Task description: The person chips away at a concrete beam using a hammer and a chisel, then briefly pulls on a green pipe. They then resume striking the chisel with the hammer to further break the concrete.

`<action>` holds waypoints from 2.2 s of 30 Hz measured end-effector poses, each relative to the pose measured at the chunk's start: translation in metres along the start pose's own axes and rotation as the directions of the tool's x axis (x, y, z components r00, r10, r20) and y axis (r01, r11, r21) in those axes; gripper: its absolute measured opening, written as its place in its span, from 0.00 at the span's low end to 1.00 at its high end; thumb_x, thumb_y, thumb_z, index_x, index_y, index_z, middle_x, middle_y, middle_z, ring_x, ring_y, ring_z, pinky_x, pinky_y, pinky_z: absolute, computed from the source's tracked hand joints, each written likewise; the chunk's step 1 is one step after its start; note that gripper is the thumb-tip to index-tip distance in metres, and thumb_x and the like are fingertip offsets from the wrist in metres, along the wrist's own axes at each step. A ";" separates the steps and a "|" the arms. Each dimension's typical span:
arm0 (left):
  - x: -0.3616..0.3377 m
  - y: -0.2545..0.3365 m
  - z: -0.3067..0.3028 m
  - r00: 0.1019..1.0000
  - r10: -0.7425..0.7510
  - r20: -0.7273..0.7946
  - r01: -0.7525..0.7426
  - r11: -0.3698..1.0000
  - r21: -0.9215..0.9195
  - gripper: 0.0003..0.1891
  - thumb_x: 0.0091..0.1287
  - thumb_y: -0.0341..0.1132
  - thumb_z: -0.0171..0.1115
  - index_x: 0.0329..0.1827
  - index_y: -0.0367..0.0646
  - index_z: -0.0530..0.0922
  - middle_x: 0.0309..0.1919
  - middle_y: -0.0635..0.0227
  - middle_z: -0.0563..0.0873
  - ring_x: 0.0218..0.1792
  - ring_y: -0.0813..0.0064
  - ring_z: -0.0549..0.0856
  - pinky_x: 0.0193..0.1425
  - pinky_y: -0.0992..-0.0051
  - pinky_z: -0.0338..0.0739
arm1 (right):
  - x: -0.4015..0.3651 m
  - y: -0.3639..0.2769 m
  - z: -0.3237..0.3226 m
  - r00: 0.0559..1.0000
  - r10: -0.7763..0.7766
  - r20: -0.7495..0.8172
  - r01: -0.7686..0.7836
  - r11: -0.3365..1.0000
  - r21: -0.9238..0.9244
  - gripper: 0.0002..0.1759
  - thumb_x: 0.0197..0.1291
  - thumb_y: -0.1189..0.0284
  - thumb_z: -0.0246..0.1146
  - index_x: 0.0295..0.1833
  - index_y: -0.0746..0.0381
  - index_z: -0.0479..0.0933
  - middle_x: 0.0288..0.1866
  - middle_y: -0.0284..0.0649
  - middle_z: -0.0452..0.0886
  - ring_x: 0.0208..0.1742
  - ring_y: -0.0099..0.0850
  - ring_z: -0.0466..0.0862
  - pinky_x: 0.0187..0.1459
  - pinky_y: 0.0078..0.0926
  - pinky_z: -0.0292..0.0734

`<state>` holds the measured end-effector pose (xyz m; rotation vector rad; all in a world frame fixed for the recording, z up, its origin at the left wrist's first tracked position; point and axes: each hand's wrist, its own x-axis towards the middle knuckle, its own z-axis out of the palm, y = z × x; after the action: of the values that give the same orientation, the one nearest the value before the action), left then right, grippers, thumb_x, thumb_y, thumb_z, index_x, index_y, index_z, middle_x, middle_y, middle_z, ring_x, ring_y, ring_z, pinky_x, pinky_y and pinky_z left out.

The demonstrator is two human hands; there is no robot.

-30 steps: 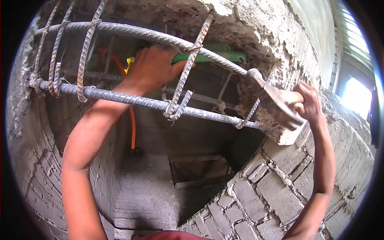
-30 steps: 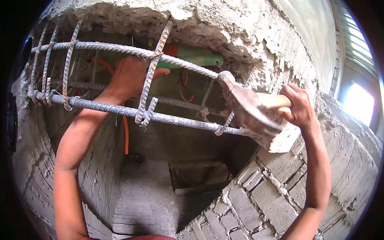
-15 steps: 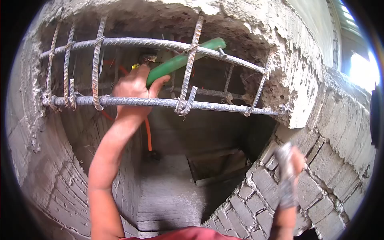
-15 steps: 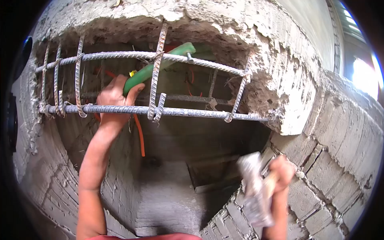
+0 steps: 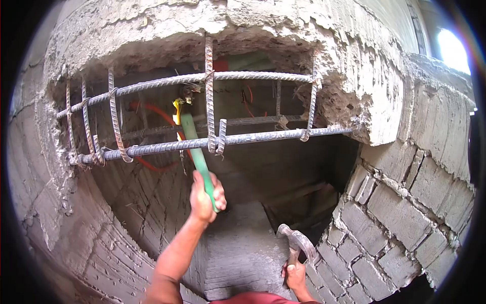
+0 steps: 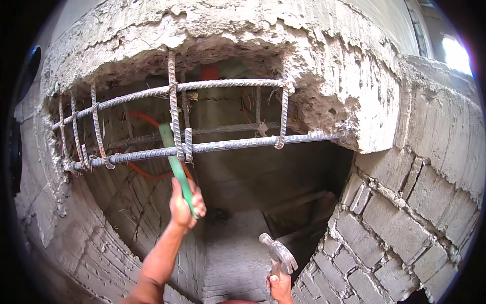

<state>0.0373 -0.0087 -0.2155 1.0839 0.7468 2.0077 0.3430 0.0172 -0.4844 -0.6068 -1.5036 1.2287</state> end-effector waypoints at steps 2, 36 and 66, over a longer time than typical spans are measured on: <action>-0.022 -0.045 -0.014 0.999 0.040 -0.003 -0.040 0.998 0.042 0.33 0.72 0.75 0.39 0.37 0.51 0.66 0.17 0.74 0.66 0.11 0.79 0.66 0.15 0.74 0.67 | -0.009 0.022 -0.005 0.996 0.086 0.013 -0.087 0.995 0.039 0.33 0.64 0.40 0.67 0.36 0.63 0.76 0.22 0.33 0.76 0.22 0.23 0.78 0.24 0.25 0.73; -0.162 -0.188 -0.004 0.840 -0.248 0.483 -0.345 0.444 0.827 0.23 0.71 0.59 0.61 0.48 0.46 0.78 0.24 0.51 0.84 0.30 0.41 0.85 0.35 0.48 0.79 | 0.036 -0.098 -0.036 0.945 -0.194 -0.264 0.136 0.965 -0.222 0.23 0.66 0.58 0.72 0.51 0.69 0.79 0.24 0.30 0.77 0.21 0.21 0.75 0.25 0.23 0.70; -0.137 -0.279 0.122 0.821 -0.081 0.565 -0.096 0.956 0.276 0.08 0.69 0.35 0.67 0.45 0.42 0.80 0.43 0.61 0.84 0.44 0.72 0.84 0.47 0.66 0.80 | -0.246 -0.031 -0.125 0.521 -0.043 -0.853 -0.700 0.550 -0.456 0.10 0.61 0.74 0.67 0.47 0.65 0.82 0.39 0.49 0.84 0.42 0.44 0.85 0.45 0.42 0.78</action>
<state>0.2848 0.0573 -0.4301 1.7627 0.7173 1.4607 0.5431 -0.1579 -0.5648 -1.9128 -1.0118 0.3143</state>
